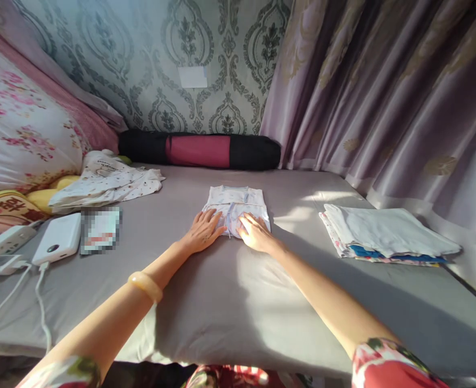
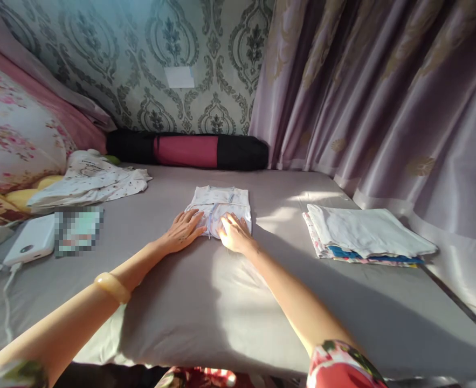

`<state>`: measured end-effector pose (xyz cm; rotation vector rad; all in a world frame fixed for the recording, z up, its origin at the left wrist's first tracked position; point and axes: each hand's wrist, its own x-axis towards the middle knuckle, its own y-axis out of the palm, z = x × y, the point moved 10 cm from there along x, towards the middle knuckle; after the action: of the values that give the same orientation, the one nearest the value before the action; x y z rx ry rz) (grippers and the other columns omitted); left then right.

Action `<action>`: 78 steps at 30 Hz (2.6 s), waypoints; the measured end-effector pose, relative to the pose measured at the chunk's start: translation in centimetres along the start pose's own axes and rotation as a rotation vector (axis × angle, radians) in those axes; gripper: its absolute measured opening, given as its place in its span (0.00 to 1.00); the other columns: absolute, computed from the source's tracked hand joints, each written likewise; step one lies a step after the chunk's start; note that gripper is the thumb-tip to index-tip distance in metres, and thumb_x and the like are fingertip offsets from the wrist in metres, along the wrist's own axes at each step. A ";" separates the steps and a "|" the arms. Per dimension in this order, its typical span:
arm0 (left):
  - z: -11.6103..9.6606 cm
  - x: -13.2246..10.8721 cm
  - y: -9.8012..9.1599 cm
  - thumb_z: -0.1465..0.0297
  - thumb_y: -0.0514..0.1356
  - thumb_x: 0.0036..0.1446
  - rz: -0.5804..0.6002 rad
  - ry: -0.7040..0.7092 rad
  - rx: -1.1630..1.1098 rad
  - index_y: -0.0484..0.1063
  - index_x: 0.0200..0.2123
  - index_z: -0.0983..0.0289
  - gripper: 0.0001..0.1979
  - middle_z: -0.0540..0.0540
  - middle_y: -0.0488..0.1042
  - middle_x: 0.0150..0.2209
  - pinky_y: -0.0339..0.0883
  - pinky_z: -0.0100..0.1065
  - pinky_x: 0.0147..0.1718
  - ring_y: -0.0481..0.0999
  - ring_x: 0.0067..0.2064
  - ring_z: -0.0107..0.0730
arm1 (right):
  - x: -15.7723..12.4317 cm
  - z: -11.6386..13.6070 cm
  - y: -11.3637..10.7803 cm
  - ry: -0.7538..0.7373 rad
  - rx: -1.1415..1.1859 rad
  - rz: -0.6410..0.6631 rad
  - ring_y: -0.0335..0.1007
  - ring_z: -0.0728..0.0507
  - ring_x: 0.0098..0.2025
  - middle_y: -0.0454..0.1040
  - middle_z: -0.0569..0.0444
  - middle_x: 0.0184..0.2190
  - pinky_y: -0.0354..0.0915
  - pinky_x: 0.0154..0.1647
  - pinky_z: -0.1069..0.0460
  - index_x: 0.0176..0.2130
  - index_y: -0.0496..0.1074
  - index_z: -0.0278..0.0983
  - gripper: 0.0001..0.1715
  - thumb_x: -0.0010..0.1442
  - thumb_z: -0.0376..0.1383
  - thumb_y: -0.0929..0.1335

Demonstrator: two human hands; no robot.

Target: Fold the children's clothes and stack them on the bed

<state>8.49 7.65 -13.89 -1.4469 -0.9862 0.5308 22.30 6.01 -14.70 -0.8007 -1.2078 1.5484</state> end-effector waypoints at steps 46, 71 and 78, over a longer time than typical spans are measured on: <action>6.9 4.6 -4.9 0.66 0.49 0.62 -0.443 -0.169 -0.499 0.72 0.45 0.63 0.16 0.56 0.76 0.39 0.69 0.31 0.36 0.74 0.38 0.32 | 1.7 -7.1 -8.5 -0.002 0.113 -0.502 0.72 0.43 0.44 0.75 0.51 0.45 0.65 0.46 0.52 0.49 0.72 0.40 0.20 0.64 0.30 0.57; 14.1 11.8 2.4 0.66 0.51 0.64 -0.148 -0.679 -0.206 0.68 0.47 0.65 0.13 0.64 0.76 0.46 0.65 0.35 0.46 0.75 0.51 0.41 | 9.9 -18.2 -4.2 0.638 0.160 -0.278 0.72 0.39 0.49 0.77 0.46 0.45 0.65 0.46 0.50 0.50 0.72 0.35 0.19 0.67 0.42 0.61; 11.9 8.7 1.0 0.59 0.45 0.66 0.066 -0.777 -0.096 0.69 0.45 0.64 0.19 0.65 0.77 0.47 0.67 0.39 0.42 0.76 0.50 0.48 | 7.4 -15.5 -4.5 0.727 -0.001 -0.149 0.74 0.34 0.47 0.76 0.38 0.43 0.66 0.44 0.45 0.46 0.73 0.33 0.24 0.69 0.46 0.57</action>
<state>3.76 21.64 -14.60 -1.3739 -1.5850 1.1555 35.38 17.94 -14.38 -1.1176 -0.7047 0.9909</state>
